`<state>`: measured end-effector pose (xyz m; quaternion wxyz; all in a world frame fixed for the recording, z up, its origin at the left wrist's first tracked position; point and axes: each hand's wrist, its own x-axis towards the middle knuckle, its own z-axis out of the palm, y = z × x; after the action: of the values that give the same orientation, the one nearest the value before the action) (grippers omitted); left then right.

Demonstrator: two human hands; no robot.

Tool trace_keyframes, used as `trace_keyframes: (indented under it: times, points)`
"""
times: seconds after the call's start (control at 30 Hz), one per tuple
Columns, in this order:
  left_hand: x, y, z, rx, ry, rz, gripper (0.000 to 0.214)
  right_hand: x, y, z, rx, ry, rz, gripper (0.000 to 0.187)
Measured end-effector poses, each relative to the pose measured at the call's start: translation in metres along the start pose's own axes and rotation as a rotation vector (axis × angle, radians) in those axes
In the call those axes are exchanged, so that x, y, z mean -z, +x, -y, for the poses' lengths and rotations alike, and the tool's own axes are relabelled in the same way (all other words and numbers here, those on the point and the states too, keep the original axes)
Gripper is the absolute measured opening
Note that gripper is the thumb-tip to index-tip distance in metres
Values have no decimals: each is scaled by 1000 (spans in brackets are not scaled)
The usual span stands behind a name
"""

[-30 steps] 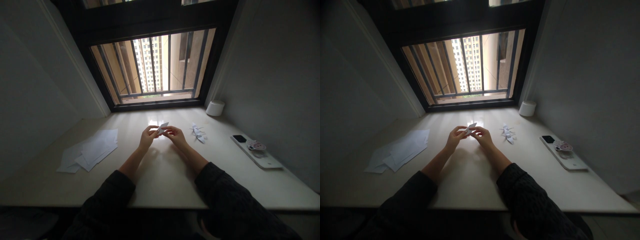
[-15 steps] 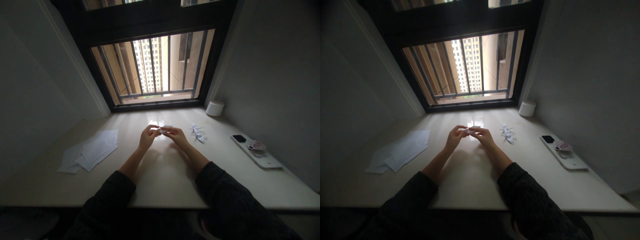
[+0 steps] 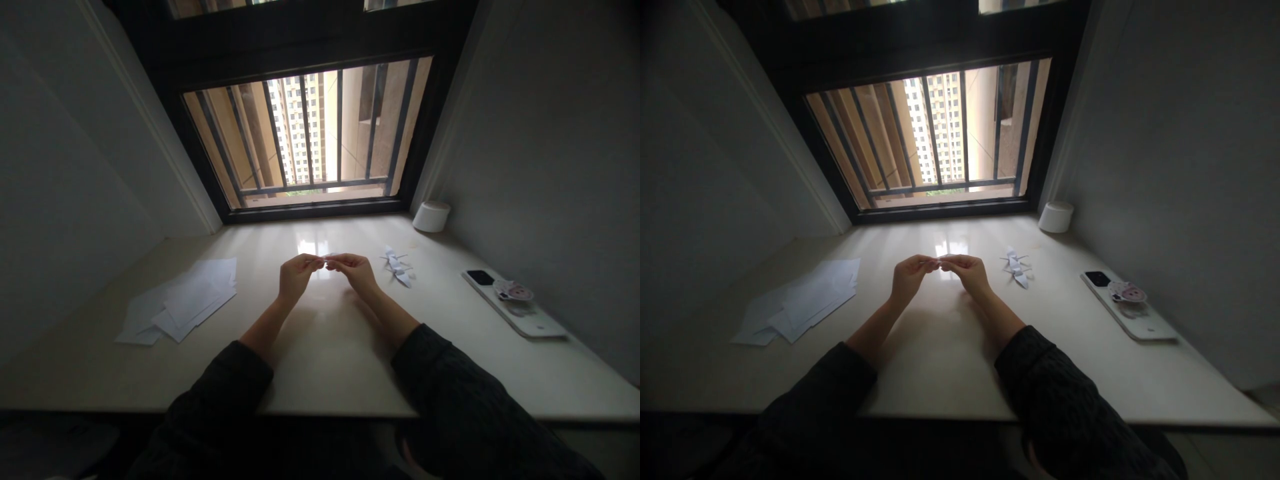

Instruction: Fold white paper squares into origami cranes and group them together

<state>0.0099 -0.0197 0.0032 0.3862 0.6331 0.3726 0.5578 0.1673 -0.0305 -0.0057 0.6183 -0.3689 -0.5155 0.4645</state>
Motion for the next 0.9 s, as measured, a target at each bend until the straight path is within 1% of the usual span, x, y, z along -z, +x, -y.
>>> trace_keyframes:
  times: [0.17, 0.4, 0.63, 0.77, 0.9]
  points:
    - [-3, 0, -4, 50, -65, -20, 18, 0, 1, -1, 68, 21, -11, 18]
    - [-3, -2, 1, 49, -32, -11, 21, -1, 0, -1, 114, -10, -40, 14]
    - [-3, -2, 0, 93, -80, -95, 24, 0, 1, -2, 79, 12, -103, 16]
    - [-2, -1, -1, 97, -85, -82, 24, 2, 2, -1, 78, 11, -91, 16]
    - [-3, -2, -2, 80, -71, -68, 24, 2, 1, 0, 36, -1, -99, 20]
